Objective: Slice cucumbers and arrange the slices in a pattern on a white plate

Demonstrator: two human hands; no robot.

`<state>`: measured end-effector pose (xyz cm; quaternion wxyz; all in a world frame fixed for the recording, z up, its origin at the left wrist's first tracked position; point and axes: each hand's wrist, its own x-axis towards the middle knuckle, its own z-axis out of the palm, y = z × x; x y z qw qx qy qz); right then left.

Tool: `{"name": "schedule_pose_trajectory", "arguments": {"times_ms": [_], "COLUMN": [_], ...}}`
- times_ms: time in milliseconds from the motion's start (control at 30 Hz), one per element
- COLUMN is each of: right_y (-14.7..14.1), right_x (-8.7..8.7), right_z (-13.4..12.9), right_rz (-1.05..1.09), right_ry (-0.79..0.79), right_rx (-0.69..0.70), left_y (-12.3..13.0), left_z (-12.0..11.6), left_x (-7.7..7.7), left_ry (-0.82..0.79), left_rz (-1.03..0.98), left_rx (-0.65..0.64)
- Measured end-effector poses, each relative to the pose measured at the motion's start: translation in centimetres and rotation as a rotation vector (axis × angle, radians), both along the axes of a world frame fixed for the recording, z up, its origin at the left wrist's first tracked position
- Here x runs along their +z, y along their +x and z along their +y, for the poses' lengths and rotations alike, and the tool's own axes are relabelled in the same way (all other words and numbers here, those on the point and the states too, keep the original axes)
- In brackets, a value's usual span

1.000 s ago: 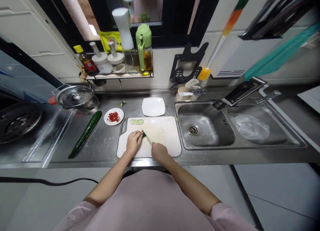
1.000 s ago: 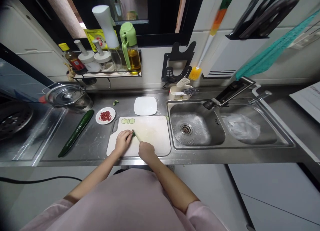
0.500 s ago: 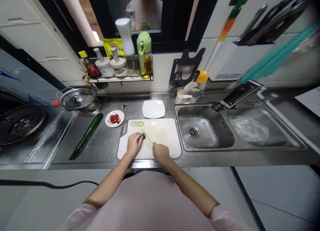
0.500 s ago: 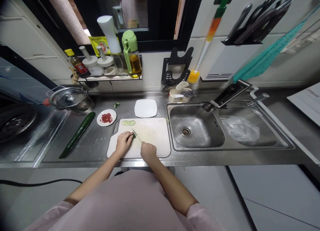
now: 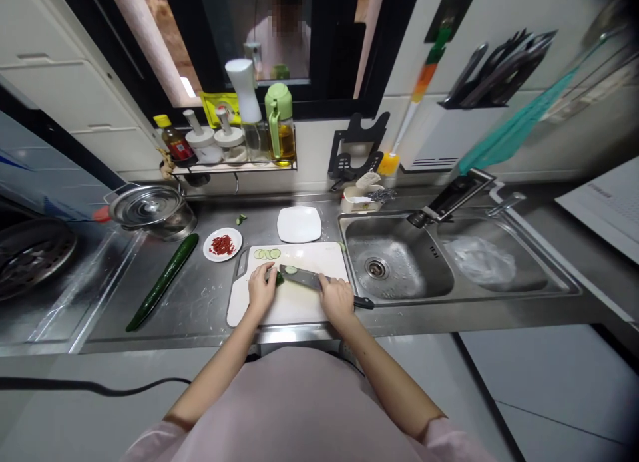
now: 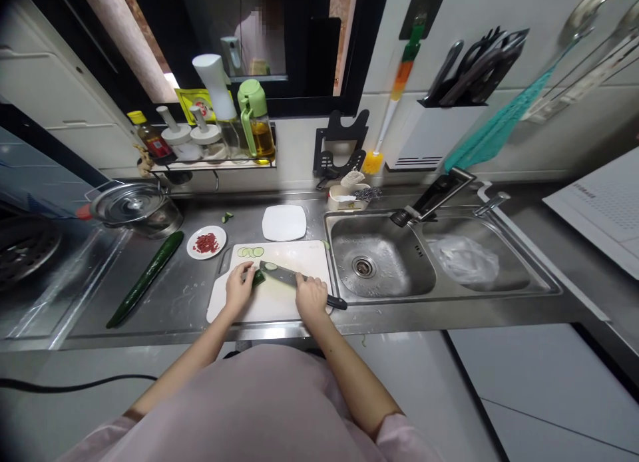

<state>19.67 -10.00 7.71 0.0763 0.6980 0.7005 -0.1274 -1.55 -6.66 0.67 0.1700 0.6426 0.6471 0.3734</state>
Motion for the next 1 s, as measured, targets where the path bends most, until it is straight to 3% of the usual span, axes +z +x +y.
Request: {"name": "schedule_pose_trajectory", "arguments": {"times_ms": [233,400,600,800,1000], "right_y": [1.3,2.4,3.4,4.6,5.3], "right_x": [0.2,-0.9,-2.4,-3.0,-2.9], "right_z": [-0.4,-0.9,-1.2,-1.2,-1.3], "right_rz": [-0.019,-0.030,-0.043,-0.023,0.001], "right_ry": [0.168,0.216,0.189,0.183,0.183], "right_rx": [0.053,0.042,-0.052,-0.141,-0.175], "left_y": [2.0,3.2,4.3,2.8,1.7], "left_z": [1.2,1.0,1.5,4.5,7.5], "left_x": [3.1,3.5,3.2,2.1,0.9], "left_ry": [-0.195,-0.235,-0.316,-0.399,-0.410], "left_rz": [0.161,0.159,0.071,0.035,0.047], "left_rx": [-0.196,-0.246,-0.140,0.055,0.098]}}
